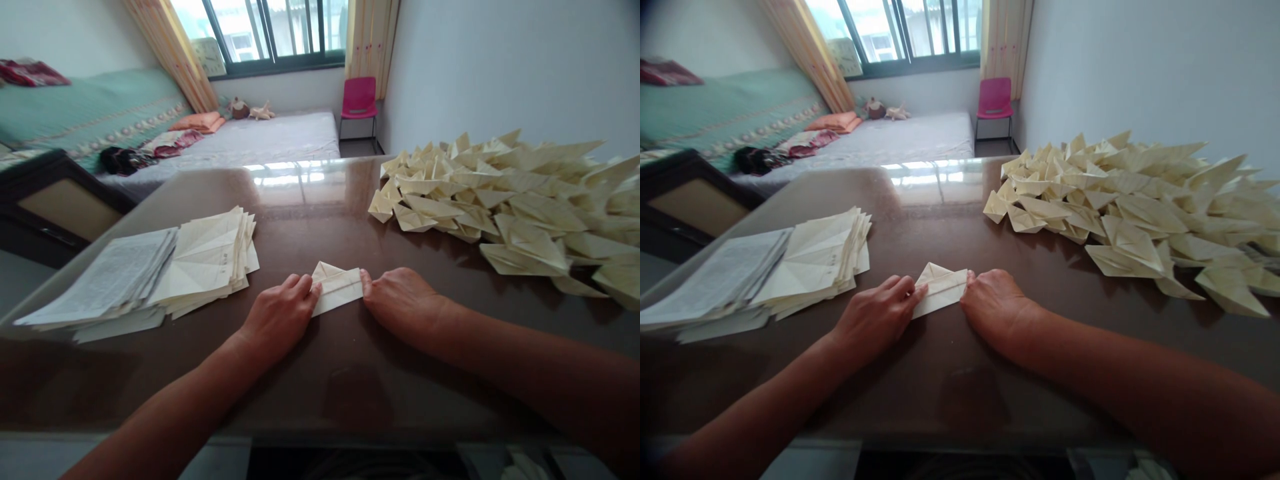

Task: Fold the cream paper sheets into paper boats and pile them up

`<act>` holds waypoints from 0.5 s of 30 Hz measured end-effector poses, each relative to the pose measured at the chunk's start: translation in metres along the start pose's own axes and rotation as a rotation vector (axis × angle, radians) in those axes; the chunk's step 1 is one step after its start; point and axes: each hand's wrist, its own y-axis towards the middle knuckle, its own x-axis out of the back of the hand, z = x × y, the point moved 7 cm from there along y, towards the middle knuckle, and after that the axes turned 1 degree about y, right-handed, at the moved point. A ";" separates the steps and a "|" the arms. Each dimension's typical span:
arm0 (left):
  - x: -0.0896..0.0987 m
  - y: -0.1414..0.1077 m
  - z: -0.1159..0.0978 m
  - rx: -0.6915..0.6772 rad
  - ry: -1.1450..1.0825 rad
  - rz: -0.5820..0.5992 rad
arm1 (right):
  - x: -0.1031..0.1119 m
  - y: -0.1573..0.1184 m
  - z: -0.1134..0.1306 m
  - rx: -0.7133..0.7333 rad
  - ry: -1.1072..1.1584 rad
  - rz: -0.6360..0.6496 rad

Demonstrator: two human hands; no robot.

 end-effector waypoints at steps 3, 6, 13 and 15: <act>0.002 0.001 0.002 0.007 -0.034 -0.036 | 0.007 0.001 -0.004 -0.009 -0.027 -0.026; 0.001 0.002 0.005 0.030 -0.062 -0.091 | 0.017 0.004 -0.007 -0.002 -0.027 -0.121; -0.006 0.001 0.005 0.016 -0.029 -0.163 | 0.020 0.010 -0.014 0.051 0.017 -0.227; -0.005 0.001 0.004 0.007 -0.007 -0.179 | 0.019 0.012 -0.016 0.056 0.031 -0.230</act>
